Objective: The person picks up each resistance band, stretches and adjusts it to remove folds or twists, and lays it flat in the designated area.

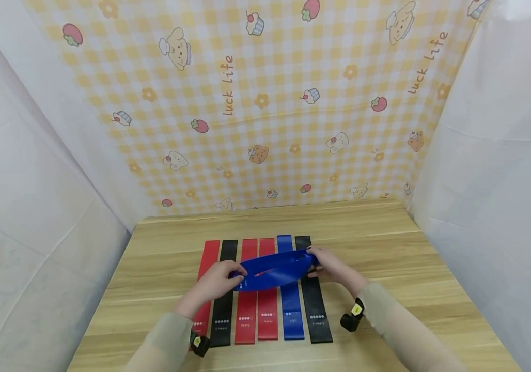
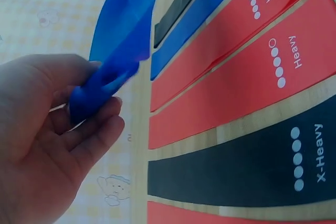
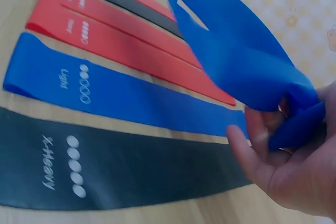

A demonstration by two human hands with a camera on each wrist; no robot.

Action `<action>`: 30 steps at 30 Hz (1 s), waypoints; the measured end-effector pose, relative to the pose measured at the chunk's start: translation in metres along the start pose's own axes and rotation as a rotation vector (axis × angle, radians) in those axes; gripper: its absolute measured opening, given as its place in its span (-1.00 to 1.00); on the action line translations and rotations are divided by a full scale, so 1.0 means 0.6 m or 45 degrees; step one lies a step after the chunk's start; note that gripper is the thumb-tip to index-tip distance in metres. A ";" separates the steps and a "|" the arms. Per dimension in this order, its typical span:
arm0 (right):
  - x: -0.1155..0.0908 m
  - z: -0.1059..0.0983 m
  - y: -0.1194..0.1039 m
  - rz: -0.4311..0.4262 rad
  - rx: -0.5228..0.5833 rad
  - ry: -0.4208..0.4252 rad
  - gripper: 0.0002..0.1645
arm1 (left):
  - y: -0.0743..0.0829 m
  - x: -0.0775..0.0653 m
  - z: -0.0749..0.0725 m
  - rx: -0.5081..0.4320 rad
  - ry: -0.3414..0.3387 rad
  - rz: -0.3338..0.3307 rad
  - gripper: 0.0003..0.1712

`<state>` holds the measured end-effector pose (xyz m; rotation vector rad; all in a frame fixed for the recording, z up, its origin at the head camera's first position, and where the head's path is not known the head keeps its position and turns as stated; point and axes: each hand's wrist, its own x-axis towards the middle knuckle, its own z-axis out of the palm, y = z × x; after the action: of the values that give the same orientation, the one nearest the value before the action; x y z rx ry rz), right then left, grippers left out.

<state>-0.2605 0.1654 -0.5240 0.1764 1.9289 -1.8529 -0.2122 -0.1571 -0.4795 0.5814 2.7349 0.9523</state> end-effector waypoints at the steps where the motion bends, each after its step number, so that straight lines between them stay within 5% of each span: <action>1: 0.001 -0.004 -0.001 -0.008 -0.023 0.003 -0.60 | 0.001 -0.002 -0.003 -0.009 -0.012 0.010 -0.86; 11: 0.008 -0.029 -0.017 -0.068 -0.276 0.076 -0.67 | 0.019 -0.017 -0.028 -0.045 -0.122 0.075 -0.59; 17: 0.008 -0.036 -0.019 0.036 -0.083 0.033 -0.62 | 0.020 -0.015 -0.039 -0.042 -0.121 0.115 -0.90; 24: 0.014 -0.052 -0.007 0.160 0.225 -0.074 -0.86 | -0.004 -0.015 -0.049 -0.355 -0.168 0.140 -0.93; 30: 0.011 -0.076 -0.003 0.166 0.602 -0.405 -0.70 | -0.016 -0.016 -0.057 -0.560 -0.199 0.121 -0.88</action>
<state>-0.2780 0.2084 -0.5256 0.1395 1.2242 -2.0729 -0.2169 -0.1871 -0.4586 0.6690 2.2744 1.4110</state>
